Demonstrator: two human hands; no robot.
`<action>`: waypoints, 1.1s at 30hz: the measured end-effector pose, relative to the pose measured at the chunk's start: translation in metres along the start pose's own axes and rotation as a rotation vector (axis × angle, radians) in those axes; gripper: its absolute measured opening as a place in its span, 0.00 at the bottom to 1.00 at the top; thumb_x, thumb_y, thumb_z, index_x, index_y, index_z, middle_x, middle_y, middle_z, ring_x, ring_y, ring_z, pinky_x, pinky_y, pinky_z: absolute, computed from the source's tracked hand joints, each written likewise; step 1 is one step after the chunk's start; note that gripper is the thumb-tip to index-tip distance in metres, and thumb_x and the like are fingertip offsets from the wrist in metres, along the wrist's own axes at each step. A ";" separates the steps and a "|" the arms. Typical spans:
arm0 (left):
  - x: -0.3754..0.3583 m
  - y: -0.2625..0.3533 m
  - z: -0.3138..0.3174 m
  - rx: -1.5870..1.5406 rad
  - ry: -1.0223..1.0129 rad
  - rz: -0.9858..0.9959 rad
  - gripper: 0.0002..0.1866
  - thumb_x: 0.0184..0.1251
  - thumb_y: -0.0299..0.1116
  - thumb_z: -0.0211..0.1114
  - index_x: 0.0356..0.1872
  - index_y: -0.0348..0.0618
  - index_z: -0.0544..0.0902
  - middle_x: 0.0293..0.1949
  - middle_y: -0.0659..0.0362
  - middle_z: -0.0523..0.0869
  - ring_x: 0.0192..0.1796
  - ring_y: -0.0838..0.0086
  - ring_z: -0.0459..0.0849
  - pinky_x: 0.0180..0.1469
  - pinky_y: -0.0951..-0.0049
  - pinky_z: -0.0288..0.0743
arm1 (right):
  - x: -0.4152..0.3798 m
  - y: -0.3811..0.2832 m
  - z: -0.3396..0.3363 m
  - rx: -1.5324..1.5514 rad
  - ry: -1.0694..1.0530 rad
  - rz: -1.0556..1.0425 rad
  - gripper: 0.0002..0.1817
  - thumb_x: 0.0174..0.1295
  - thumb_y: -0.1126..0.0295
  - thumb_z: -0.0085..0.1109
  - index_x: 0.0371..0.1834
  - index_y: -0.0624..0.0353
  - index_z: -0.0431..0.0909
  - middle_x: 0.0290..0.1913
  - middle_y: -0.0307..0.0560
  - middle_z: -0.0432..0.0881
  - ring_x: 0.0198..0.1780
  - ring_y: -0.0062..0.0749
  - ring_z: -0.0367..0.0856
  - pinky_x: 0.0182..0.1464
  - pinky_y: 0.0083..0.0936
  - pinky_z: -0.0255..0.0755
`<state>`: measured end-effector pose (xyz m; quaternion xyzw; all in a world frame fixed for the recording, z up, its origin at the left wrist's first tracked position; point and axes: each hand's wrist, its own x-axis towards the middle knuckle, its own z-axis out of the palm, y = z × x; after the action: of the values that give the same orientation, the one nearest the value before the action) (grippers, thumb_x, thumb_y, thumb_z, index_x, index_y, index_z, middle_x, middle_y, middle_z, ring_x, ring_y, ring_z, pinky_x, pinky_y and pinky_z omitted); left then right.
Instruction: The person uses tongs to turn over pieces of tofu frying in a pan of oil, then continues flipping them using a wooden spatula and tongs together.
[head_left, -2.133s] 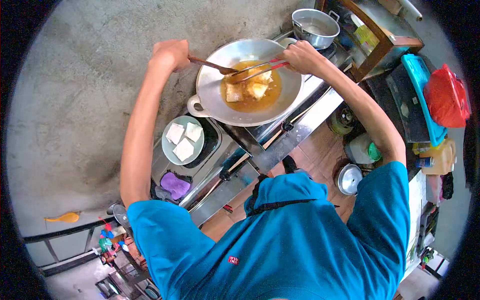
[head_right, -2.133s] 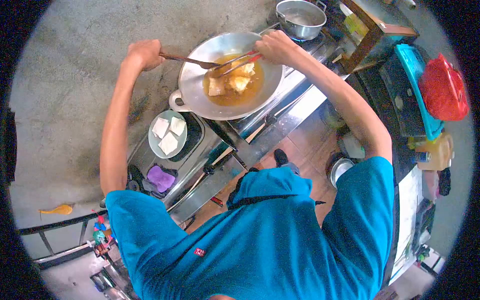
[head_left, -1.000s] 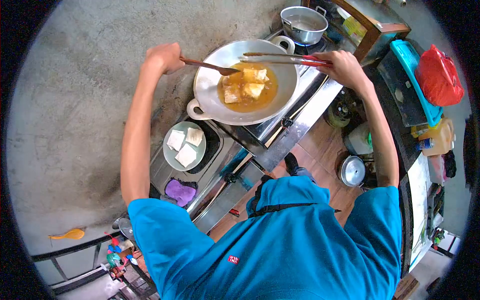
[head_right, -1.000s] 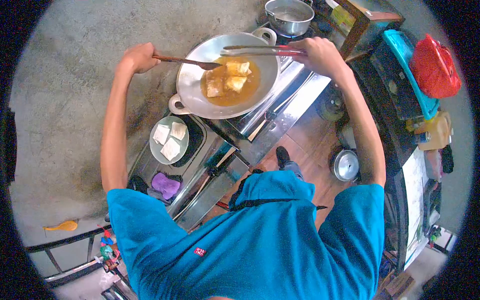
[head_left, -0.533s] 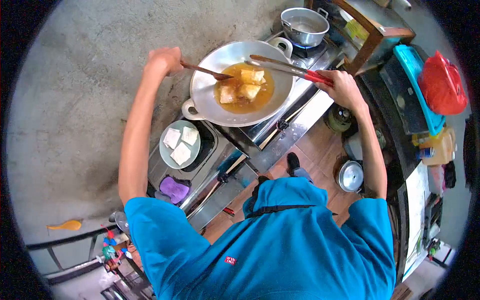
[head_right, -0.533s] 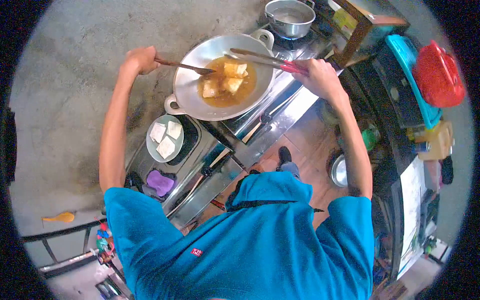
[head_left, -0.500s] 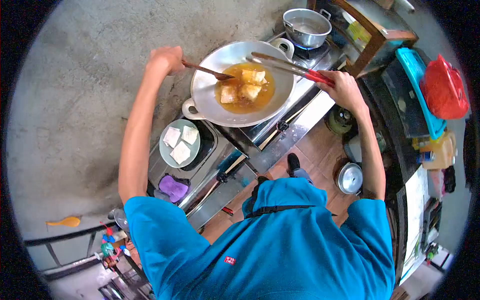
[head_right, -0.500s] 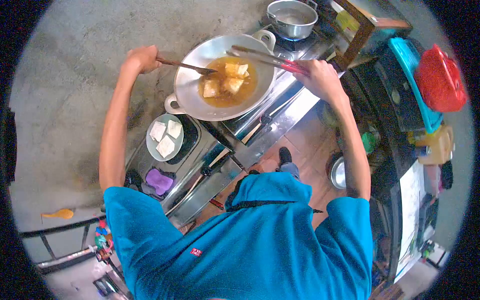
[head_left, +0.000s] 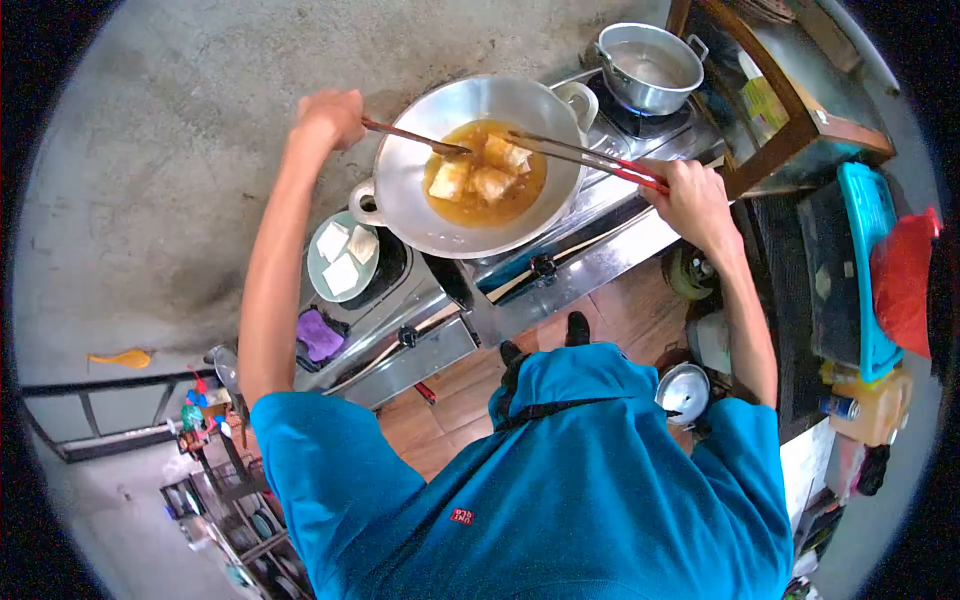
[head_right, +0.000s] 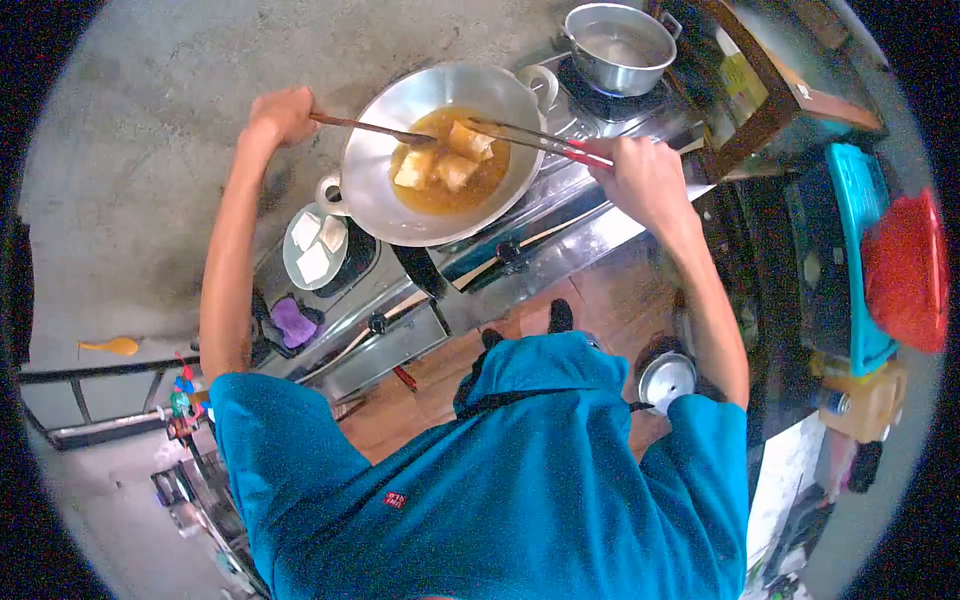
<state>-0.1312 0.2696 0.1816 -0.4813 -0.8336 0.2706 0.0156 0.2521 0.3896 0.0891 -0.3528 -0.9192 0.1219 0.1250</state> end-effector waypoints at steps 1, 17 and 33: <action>-0.005 0.003 -0.002 -0.035 -0.001 -0.016 0.12 0.58 0.31 0.60 0.41 0.51 0.87 0.43 0.53 0.87 0.49 0.61 0.85 0.49 0.62 0.78 | 0.007 0.005 -0.001 -0.071 0.005 -0.058 0.14 0.55 0.63 0.63 0.45 0.47 0.85 0.27 0.54 0.84 0.31 0.49 0.84 0.37 0.40 0.77; -0.040 -0.019 -0.003 -0.141 -0.093 -0.199 0.14 0.57 0.40 0.64 0.46 0.61 0.86 0.45 0.56 0.87 0.52 0.62 0.83 0.53 0.60 0.77 | 0.079 0.018 0.023 -0.297 0.054 -0.424 0.04 0.48 0.72 0.59 0.21 0.60 0.79 0.25 0.56 0.82 0.29 0.50 0.84 0.30 0.41 0.77; -0.047 -0.009 0.002 -0.252 0.015 -0.179 0.14 0.60 0.41 0.64 0.47 0.59 0.86 0.41 0.56 0.88 0.48 0.61 0.85 0.52 0.60 0.76 | 0.081 0.021 -0.033 -0.173 -0.037 -0.244 0.16 0.55 0.60 0.65 0.44 0.54 0.85 0.29 0.56 0.84 0.34 0.51 0.84 0.41 0.42 0.78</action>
<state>-0.1141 0.2270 0.1954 -0.4054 -0.9003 0.1577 -0.0148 0.2173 0.4641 0.1256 -0.2455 -0.9645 0.0326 0.0912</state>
